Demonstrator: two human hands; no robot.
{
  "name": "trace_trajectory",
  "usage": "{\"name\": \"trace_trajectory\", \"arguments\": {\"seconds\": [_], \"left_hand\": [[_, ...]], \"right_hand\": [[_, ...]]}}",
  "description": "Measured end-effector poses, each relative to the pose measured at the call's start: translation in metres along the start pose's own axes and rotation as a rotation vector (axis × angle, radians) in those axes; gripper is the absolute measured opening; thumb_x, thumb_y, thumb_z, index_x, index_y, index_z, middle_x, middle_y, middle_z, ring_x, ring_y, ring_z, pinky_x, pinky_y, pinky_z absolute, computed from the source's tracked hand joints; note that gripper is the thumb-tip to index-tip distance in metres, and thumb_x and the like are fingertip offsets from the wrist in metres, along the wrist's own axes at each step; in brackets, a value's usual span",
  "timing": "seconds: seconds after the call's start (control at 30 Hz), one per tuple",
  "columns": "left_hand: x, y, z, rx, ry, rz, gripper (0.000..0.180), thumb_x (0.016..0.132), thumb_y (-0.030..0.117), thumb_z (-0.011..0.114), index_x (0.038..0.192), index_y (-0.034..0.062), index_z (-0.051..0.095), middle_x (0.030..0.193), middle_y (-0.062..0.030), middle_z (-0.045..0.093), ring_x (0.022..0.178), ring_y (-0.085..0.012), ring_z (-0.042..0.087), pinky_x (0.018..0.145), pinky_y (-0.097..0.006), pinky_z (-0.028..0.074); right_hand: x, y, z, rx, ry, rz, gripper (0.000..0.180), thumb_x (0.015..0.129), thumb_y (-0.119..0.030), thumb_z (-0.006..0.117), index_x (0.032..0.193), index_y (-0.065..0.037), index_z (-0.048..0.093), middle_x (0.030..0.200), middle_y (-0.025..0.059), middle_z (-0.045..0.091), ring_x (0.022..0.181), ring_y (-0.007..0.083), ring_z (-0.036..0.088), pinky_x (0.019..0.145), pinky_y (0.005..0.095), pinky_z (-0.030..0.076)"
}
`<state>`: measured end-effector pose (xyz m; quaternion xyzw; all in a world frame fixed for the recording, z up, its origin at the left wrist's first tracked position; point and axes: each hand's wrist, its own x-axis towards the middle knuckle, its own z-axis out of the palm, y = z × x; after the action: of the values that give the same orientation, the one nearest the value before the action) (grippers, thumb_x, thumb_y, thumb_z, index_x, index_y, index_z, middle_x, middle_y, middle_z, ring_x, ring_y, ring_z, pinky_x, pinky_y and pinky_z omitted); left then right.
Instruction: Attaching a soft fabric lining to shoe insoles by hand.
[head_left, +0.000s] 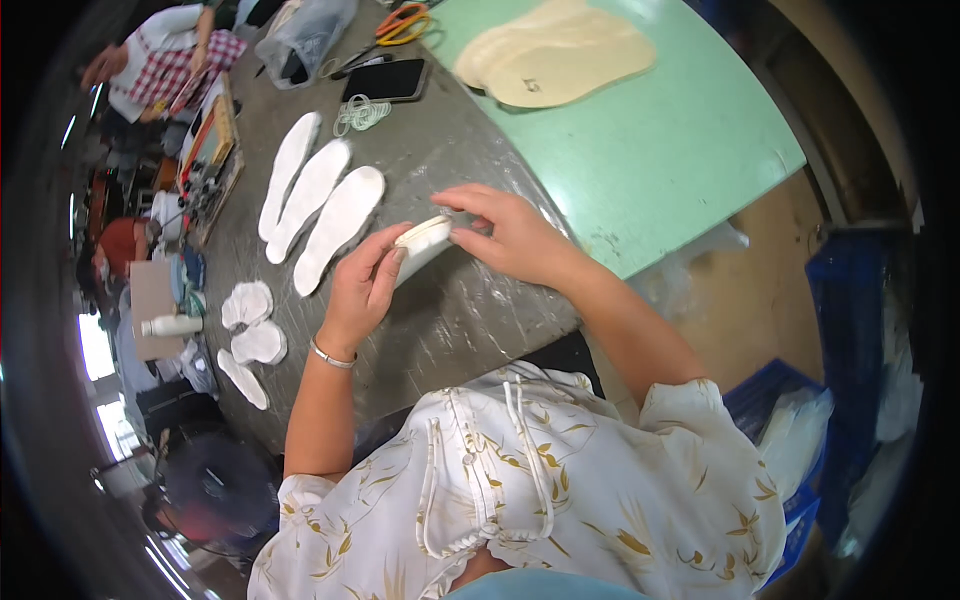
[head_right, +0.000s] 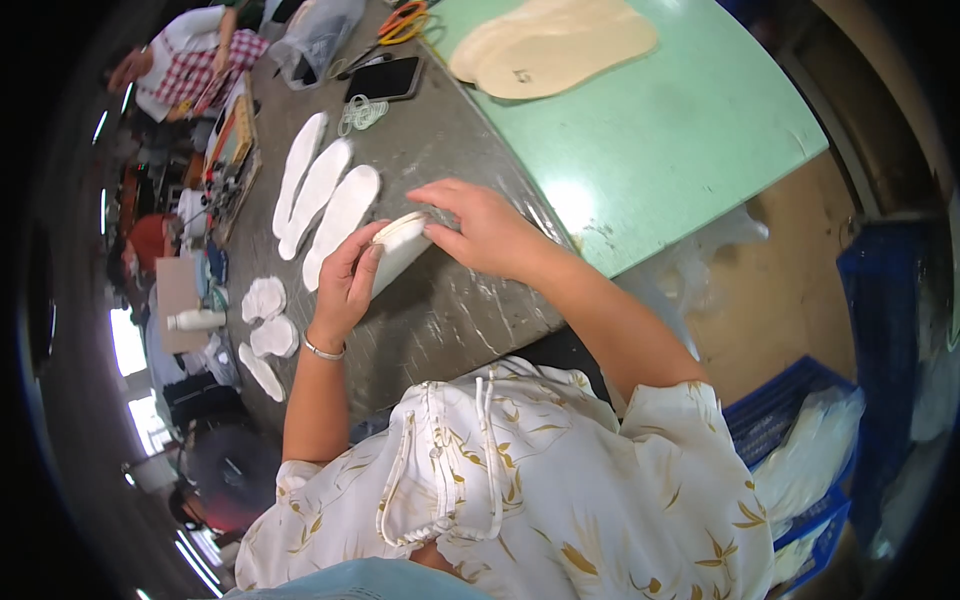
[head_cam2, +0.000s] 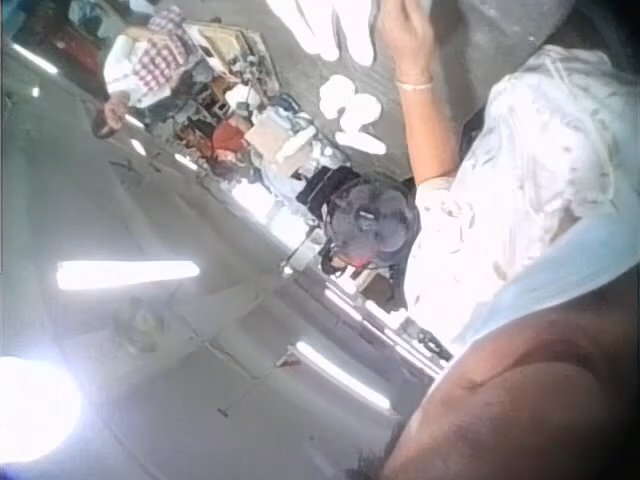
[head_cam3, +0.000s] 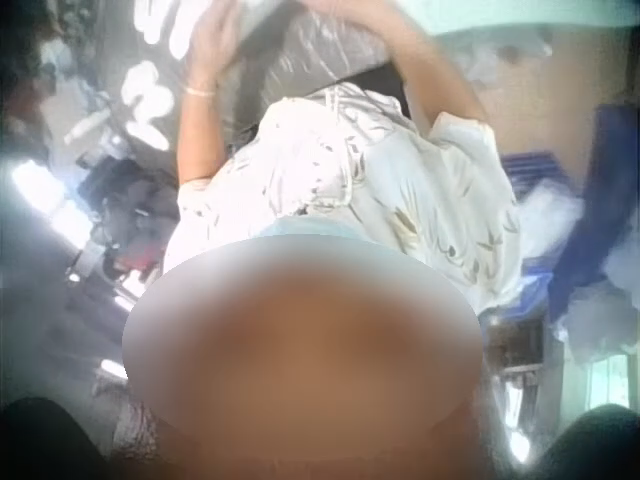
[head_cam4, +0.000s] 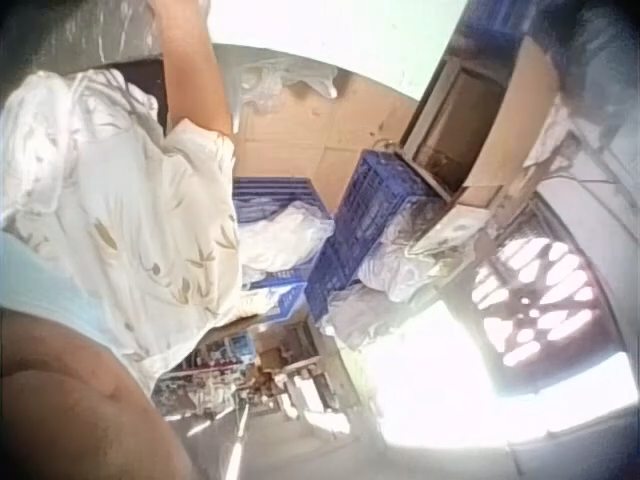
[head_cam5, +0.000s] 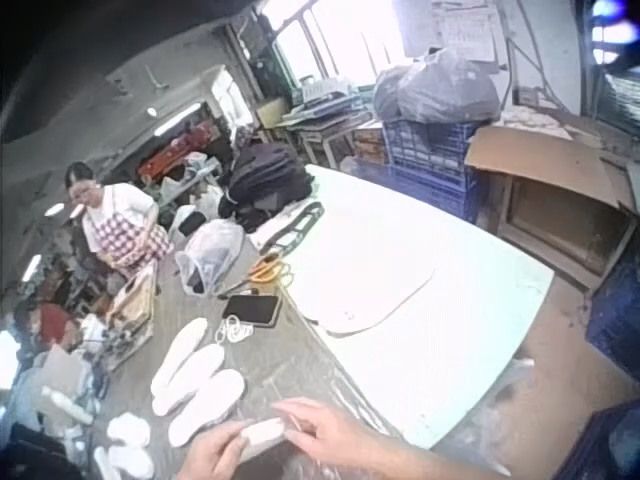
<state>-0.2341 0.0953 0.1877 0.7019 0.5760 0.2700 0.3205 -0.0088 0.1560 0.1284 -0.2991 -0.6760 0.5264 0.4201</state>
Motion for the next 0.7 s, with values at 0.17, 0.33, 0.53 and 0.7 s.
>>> {"name": "trace_trajectory", "arguments": {"seconds": [0.17,0.33,0.53,0.7], "left_hand": [[-0.011,0.003,-0.020,-0.091,-0.050,0.027,0.031,0.098,0.011,0.055,0.126,-0.0004,0.060,0.117,-0.0121,0.066,0.106,-0.0180,0.061,0.093,-0.030,0.046],[-0.030,-0.003,-0.025,0.056,0.105,0.155,0.070,0.076,0.021,0.083,0.137,0.0051,0.051,0.115,-0.0131,0.065,0.104,-0.0271,0.064,0.091,-0.036,0.050],[-0.062,-0.037,-0.017,0.182,0.222,0.091,0.067,0.076,0.013,0.080,0.137,0.0081,0.051,0.110,-0.0111,0.067,0.102,-0.0282,0.064,0.095,-0.041,0.045],[-0.064,-0.048,-0.002,0.246,0.280,0.140,0.043,0.084,0.006,0.068,0.126,0.0062,0.060,0.106,-0.0110,0.067,0.098,-0.0292,0.063,0.094,-0.040,0.044]], "right_hand": [[0.004,-0.024,0.007,0.025,-0.048,-0.036,0.016,0.087,-0.009,0.068,0.102,-0.003,0.071,0.095,0.0098,0.070,0.088,0.0239,0.064,0.076,0.0340,0.051],[-0.003,-0.032,0.012,-0.047,-0.020,-0.127,0.016,0.086,-0.005,0.068,0.101,-0.002,0.070,0.097,0.0102,0.069,0.086,0.0217,0.064,0.074,0.0307,0.052],[-0.017,-0.018,-0.001,-0.042,-0.030,-0.036,0.020,0.087,0.003,0.061,0.106,0.001,0.067,0.103,0.0102,0.068,0.092,0.0178,0.064,0.077,0.0274,0.051],[-0.032,0.001,-0.010,0.059,-0.030,0.209,0.026,0.093,0.000,0.057,0.118,0.001,0.063,0.111,0.0085,0.065,0.099,0.0155,0.062,0.088,0.0291,0.050]]}}
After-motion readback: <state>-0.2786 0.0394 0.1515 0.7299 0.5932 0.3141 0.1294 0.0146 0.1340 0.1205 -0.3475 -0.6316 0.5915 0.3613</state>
